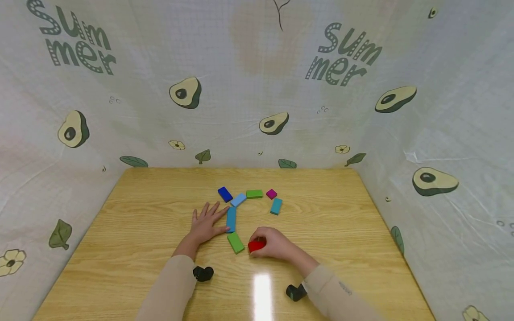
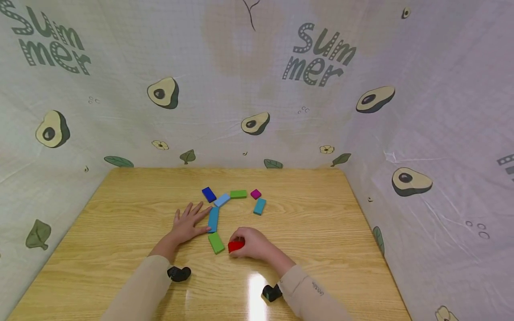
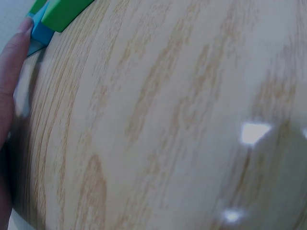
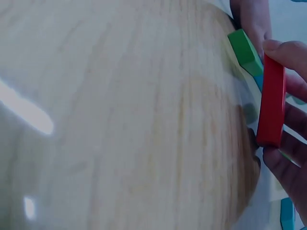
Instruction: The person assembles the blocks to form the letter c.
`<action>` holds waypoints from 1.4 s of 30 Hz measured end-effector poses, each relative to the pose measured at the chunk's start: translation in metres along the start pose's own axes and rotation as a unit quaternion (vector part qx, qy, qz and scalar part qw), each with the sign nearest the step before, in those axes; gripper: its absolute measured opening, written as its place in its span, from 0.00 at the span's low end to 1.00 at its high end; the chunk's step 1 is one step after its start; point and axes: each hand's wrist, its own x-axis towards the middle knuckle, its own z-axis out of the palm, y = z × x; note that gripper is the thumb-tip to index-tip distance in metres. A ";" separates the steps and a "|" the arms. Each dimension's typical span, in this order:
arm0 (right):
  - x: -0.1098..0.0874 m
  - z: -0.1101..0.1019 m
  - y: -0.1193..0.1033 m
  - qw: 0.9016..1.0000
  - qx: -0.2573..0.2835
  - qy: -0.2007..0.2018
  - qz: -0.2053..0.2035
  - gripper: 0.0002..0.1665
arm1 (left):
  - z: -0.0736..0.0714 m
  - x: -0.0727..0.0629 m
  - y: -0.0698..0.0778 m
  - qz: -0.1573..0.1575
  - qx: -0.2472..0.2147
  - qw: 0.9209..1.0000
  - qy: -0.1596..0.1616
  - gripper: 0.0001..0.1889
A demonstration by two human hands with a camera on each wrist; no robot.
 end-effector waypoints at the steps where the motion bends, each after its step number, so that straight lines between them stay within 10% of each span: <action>1: 0.000 0.002 -0.001 1.000 0.000 0.005 0.003 0.15 | -0.001 0.000 0.000 -0.001 -0.001 1.000 -0.003 0.42; 42: -0.003 0.033 -0.009 0.994 -0.078 0.073 0.034 0.20 | -0.006 -0.003 0.006 0.005 0.004 1.000 0.003 0.40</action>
